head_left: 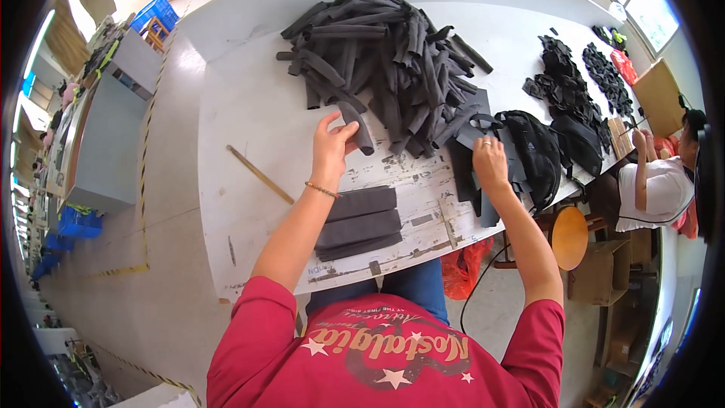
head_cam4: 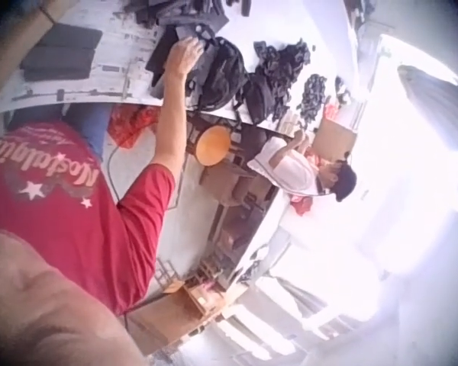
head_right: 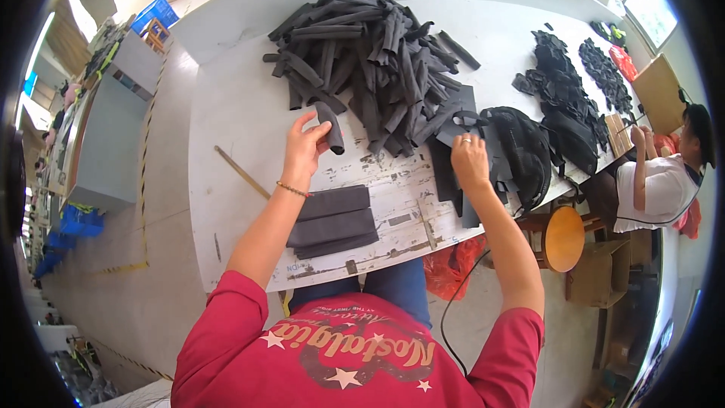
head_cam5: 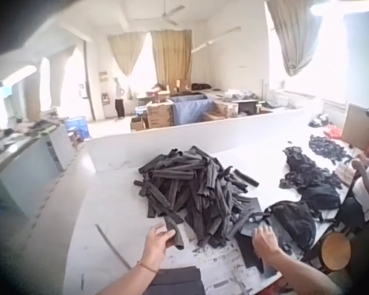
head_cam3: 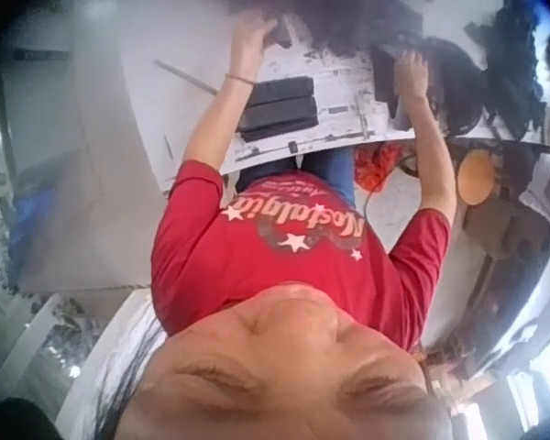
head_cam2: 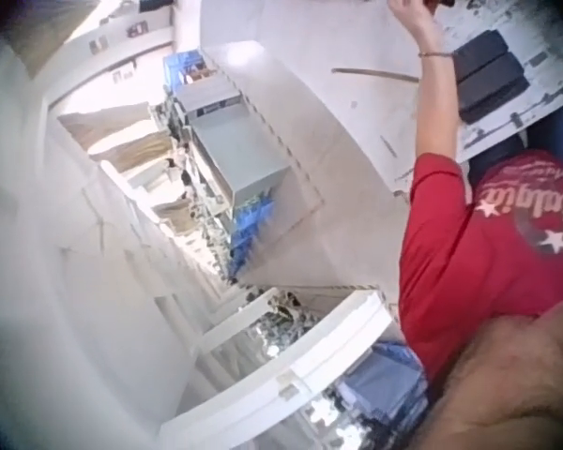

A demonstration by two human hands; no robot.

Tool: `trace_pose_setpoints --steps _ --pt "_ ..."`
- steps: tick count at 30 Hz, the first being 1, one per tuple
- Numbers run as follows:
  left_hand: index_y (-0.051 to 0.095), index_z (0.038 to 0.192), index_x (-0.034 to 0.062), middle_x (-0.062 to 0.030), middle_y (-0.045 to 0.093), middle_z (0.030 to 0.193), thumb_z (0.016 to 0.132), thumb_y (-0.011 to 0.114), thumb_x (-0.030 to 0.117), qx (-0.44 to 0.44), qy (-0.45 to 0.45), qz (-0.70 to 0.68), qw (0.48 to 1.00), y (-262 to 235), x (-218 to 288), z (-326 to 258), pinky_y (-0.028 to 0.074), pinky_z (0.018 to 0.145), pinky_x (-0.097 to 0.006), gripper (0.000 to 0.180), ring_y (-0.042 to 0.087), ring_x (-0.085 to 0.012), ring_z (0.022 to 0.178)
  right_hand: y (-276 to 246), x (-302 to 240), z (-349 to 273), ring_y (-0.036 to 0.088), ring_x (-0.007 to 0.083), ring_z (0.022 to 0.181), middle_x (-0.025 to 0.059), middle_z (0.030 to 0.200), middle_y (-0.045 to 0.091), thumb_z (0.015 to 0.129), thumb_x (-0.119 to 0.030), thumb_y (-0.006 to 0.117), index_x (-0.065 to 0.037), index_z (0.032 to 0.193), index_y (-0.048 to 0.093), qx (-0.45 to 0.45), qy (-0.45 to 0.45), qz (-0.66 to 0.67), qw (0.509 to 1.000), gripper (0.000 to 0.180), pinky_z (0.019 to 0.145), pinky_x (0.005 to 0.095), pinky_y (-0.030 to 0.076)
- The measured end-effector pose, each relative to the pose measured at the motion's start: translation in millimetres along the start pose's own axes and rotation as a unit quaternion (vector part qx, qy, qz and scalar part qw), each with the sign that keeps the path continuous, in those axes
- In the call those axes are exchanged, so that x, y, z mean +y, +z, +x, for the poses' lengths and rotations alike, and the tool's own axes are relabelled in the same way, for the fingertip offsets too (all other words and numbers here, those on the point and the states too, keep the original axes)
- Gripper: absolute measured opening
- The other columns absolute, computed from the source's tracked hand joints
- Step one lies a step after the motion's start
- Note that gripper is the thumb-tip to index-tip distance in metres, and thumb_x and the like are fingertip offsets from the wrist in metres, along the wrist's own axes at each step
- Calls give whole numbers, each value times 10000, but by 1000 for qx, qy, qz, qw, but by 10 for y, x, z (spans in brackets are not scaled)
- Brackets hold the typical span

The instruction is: The person is assembling or sorting gray foam components at a workbench in a manufacturing environment.

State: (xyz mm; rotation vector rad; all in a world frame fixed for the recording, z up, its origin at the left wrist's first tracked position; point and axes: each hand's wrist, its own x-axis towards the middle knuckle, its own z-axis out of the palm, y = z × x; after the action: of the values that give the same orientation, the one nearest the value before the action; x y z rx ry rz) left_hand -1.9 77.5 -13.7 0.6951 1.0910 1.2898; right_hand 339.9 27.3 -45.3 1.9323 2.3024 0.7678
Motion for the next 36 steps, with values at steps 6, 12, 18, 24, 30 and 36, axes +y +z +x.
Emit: trace_pose_setpoints --steps 6,12,18,24,30,36 --pt "581 1067 -30 -150 648 1055 917 616 50 -11 -130 -213 968 -315 65 -314 565 856 -390 173 660 -288 982 -628 -119 -34 529 365 850 165 917 507 794 -41 642 -15 909 448 111 62 308 943 227 764 441 446" --pt "498 1098 3 -194 624 1094 951 561 62 -78 -90 -263 957 -196 299 -807 583 876 -462 171 656 -362 1004 -1451 -845 -352 507 410 858 202 929 486 800 -65 712 -2 914 464 100 25 531 841 280 718 460 441" --pt "465 1107 21 -236 618 1114 931 586 35 -123 -55 -220 966 -132 332 -937 579 877 -452 215 654 -382 1007 -1817 -1086 -516 541 410 968 197 1049 569 807 -80 718 -3 1101 519 137 -36 525 839 363 857 434 446" --pt "408 1140 39 -245 629 1083 916 577 -12 -141 -40 -207 967 -1 357 -1038 568 884 -453 285 655 -389 1002 -1994 -1161 -494 577 358 930 165 1043 613 799 -54 725 -19 1184 596 114 27 595 795 406 822 394 473" --pt "353 1161 63 -269 614 1120 932 528 -33 -193 -78 -240 948 40 405 -1084 554 911 -483 304 639 -414 1034 -2024 -1095 -434 580 291 859 96 969 627 775 -63 732 -25 1073 655 220 0 441 870 309 764 386 454" --pt "284 1304 59 -283 589 1171 945 496 -37 -203 -77 -229 949 119 458 -1187 554 910 -490 427 632 -391 1062 -2040 -1101 -399 568 282 837 75 942 619 755 -69 741 -20 1063 654 252 -23 386 887 323 750 397 444"
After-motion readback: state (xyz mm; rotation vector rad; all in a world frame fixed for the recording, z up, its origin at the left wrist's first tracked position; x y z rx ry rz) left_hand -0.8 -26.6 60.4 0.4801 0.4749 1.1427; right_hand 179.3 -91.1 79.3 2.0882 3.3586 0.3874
